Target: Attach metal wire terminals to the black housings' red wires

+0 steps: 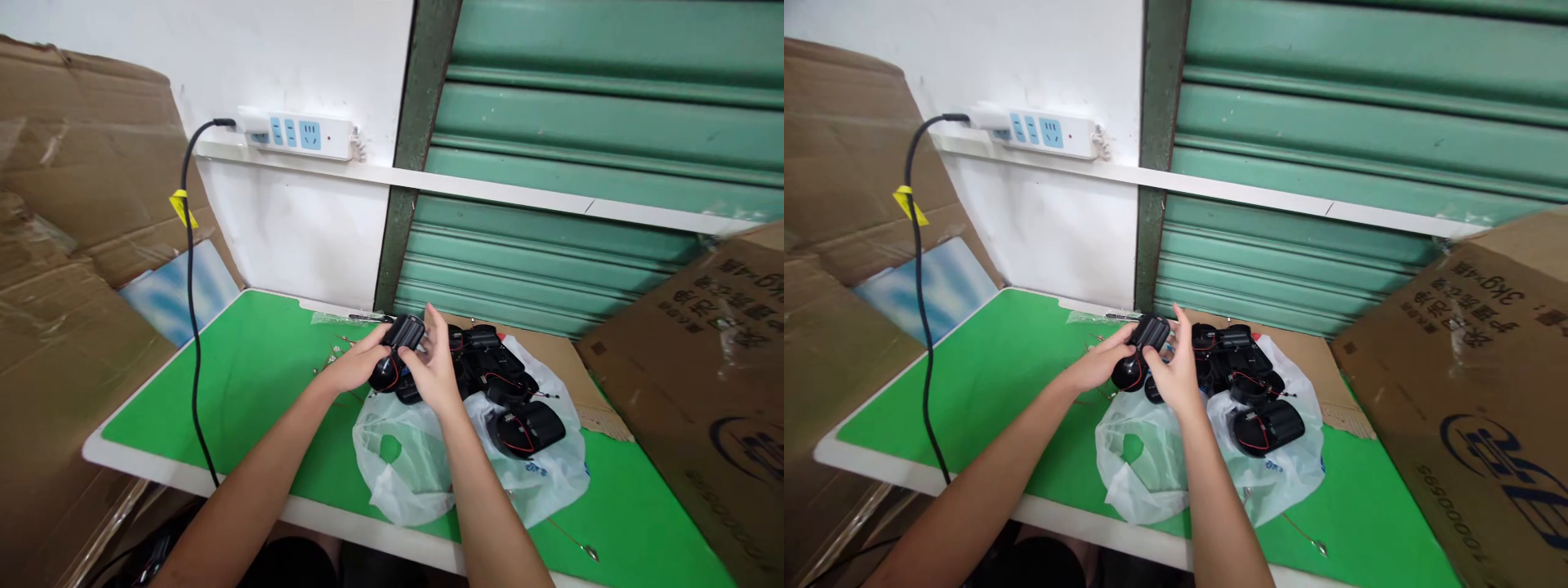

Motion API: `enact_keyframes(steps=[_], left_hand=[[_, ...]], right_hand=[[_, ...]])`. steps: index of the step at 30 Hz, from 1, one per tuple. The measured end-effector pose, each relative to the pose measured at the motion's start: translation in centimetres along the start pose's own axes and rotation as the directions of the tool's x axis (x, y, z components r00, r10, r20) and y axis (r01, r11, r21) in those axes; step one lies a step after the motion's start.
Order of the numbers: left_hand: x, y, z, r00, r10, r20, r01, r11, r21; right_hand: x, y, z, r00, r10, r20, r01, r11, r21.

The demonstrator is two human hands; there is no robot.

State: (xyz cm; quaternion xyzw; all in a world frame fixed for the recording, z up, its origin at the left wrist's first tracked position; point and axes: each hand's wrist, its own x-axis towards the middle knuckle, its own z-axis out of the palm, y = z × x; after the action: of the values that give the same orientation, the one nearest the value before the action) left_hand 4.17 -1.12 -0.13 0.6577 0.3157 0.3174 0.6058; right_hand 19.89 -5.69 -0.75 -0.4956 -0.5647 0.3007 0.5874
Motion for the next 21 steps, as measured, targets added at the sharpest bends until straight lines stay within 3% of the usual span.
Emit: enact_keyframes(steps=[5, 13, 21], left_hand=[[-0.23, -0.24, -0.09, 0.998, 0.043, 0.046, -0.049, 0.991, 0.128], [-0.22, -0.70, -0.24, 0.989, 0.112, 0.093, -0.129, 0.970, 0.206], [-0.10, -0.72, -0.86, 0.987, 0.110, 0.118, -0.138, 0.956, 0.258]], right_hand=[[-0.17, -0.57, -0.15, 0.992, 0.033, 0.123, -0.030, 0.999, -0.024], [-0.17, -0.81, -0.35, 0.979, 0.100, 0.178, -0.093, 0.995, -0.046], [-0.14, -0.52, -0.42, 0.975, 0.058, 0.216, -0.064, 0.998, 0.022]])
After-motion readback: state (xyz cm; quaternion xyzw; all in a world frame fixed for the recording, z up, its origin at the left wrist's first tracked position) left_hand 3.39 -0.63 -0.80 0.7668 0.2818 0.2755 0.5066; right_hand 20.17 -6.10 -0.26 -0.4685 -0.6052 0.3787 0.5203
